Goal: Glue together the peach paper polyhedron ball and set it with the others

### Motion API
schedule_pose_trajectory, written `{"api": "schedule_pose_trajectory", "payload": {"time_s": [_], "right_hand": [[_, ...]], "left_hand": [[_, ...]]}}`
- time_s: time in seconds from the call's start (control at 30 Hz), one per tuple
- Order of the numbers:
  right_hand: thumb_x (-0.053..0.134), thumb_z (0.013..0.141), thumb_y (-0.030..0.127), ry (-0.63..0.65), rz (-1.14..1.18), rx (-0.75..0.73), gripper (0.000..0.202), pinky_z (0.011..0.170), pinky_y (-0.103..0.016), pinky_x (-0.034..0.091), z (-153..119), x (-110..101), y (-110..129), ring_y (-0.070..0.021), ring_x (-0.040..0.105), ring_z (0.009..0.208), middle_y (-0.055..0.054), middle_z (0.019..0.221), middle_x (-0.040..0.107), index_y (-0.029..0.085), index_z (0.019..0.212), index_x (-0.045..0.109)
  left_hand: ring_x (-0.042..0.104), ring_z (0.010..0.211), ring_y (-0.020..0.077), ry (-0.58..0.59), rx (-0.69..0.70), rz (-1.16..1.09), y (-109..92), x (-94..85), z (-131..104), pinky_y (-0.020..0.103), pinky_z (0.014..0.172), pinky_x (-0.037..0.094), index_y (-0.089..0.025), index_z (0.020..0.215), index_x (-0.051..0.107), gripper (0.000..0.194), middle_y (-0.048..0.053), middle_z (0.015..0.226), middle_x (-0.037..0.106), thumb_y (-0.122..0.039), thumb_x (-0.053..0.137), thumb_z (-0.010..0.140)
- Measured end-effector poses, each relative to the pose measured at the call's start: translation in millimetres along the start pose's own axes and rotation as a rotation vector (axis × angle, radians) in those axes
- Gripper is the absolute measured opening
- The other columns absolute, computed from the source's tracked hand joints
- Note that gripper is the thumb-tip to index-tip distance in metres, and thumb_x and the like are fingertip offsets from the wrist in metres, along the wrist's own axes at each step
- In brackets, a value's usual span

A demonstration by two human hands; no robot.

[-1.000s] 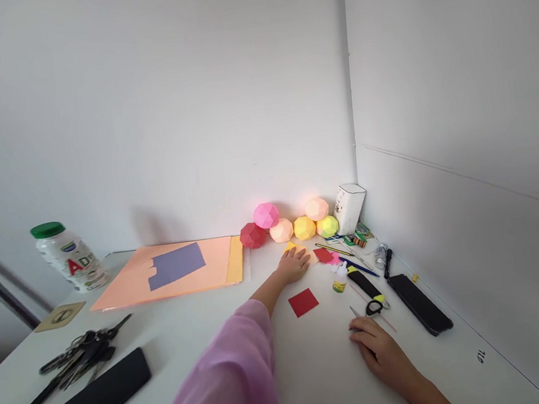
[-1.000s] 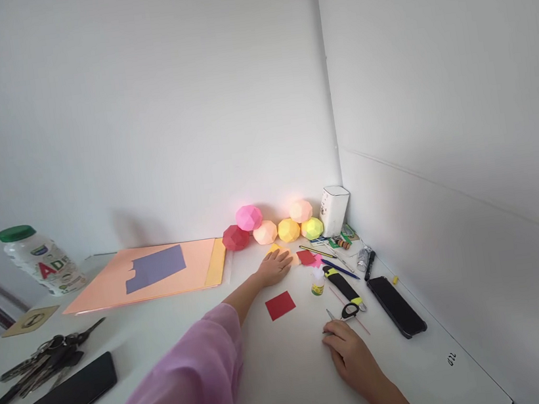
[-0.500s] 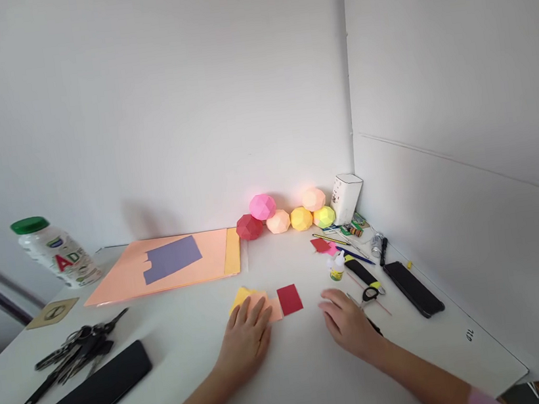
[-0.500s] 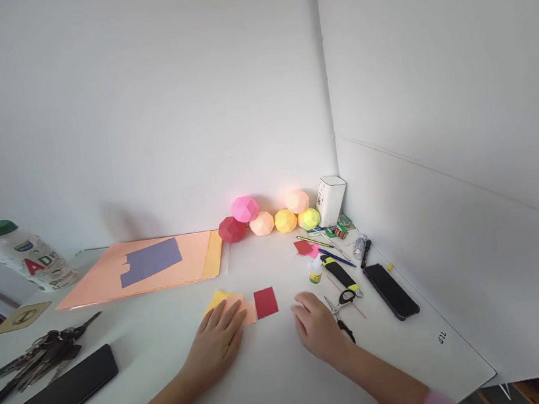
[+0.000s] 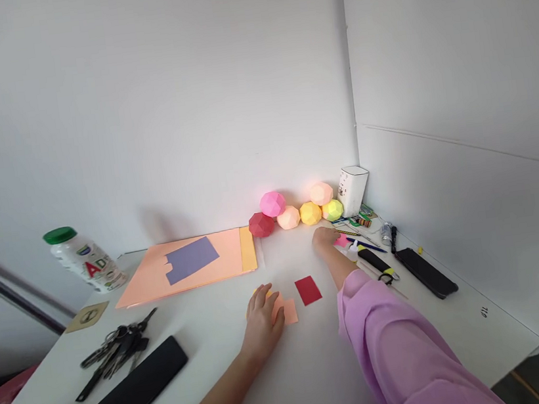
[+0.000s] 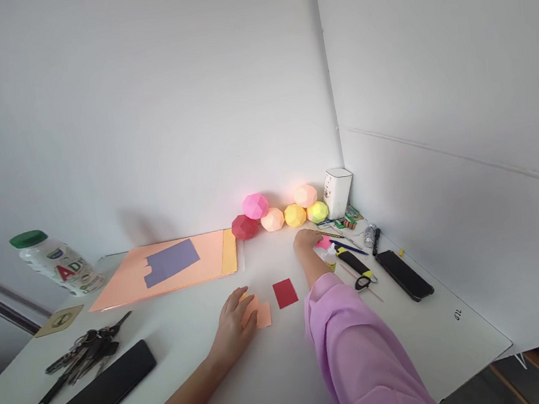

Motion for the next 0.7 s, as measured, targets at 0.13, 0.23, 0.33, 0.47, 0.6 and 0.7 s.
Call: {"api": "schedule_pose_trajectory", "payload": {"time_s": [0.13,0.23,0.33,0.47,0.6,0.7], "right_hand": [[0.058,0.093,0.031,0.019,-0.009,-0.064,0.032,0.085,-0.042,0.054,3.3,0.0,5.3,-0.022,0.062,0.102,-0.009,0.12,0.059,0.015,0.121,0.056],[0.06,0.092,0.03,-0.013,-0.004,-0.152,0.033,0.085,-0.042,0.054,-4.6,-10.3,16.8,-0.0228,0.062,0.102,-0.011,0.119,0.06,0.013,0.12,0.056],[0.06,0.092,0.03,-0.083,0.017,-0.284,0.034,0.086,-0.041,0.054,-38.0,-19.7,33.6,-0.0229,0.062,0.103,-0.012,0.119,0.06,0.011,0.119,0.057],[0.051,0.096,0.031,-0.124,0.07,-0.549,0.028,0.092,-0.039,0.049,-120.8,-10.5,50.0,-0.0213,0.061,0.104,-0.01,0.113,0.064,0.017,0.119,0.059],[0.055,0.092,0.043,-0.057,0.096,-0.693,0.025,0.092,-0.025,0.047,-162.0,5.1,49.2,-0.0151,0.061,0.102,-0.002,0.106,0.068,0.025,0.108,0.065],[0.051,0.096,0.035,-0.088,0.07,-0.483,0.029,0.092,-0.038,0.05,-122.0,-1.8,35.1,-0.0214,0.059,0.108,-0.01,0.118,0.062,0.016,0.116,0.06]], "left_hand": [[0.048,0.129,0.0298,-0.013,-0.094,-0.122,8.9,-3.4,3.6,0.05,0.104,0.045,-0.021,0.112,0.063,0.032,0.01,0.139,0.05,-0.035,0.046,0.088],[0.049,0.128,0.0275,-0.044,-0.168,-0.213,14.8,-9.4,5.4,0.047,0.106,0.045,-0.02,0.112,0.062,0.034,0.01,0.139,0.049,-0.038,0.043,0.091],[0.047,0.13,0.027,-0.083,-0.228,-0.287,17.7,-15.7,5.3,0.046,0.108,0.043,-0.02,0.114,0.061,0.035,0.01,0.14,0.049,-0.04,0.042,0.092],[0.039,0.137,0.0272,-0.137,-0.282,-0.349,18.1,-21.7,3.2,0.048,0.112,0.037,-0.02,0.121,0.057,0.04,0.01,0.144,0.044,-0.044,0.038,0.094],[0.037,0.138,0.0265,-0.146,-0.299,-0.388,18.0,-21.9,3.0,0.048,0.116,0.032,-0.02,0.123,0.056,0.041,0.009,0.145,0.044,-0.043,0.038,0.094],[0.041,0.136,0.026,-0.123,-0.307,-0.405,19.1,-19.9,4.0,0.045,0.115,0.033,-0.02,0.122,0.057,0.041,0.009,0.142,0.048,-0.044,0.039,0.093]]}}
Point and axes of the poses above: each hand's wrist, its own z-axis towards the middle knuckle, its own x-axis out of the palm, y = z × x, the point moved 9 cm from there along z, towards the middle knuckle
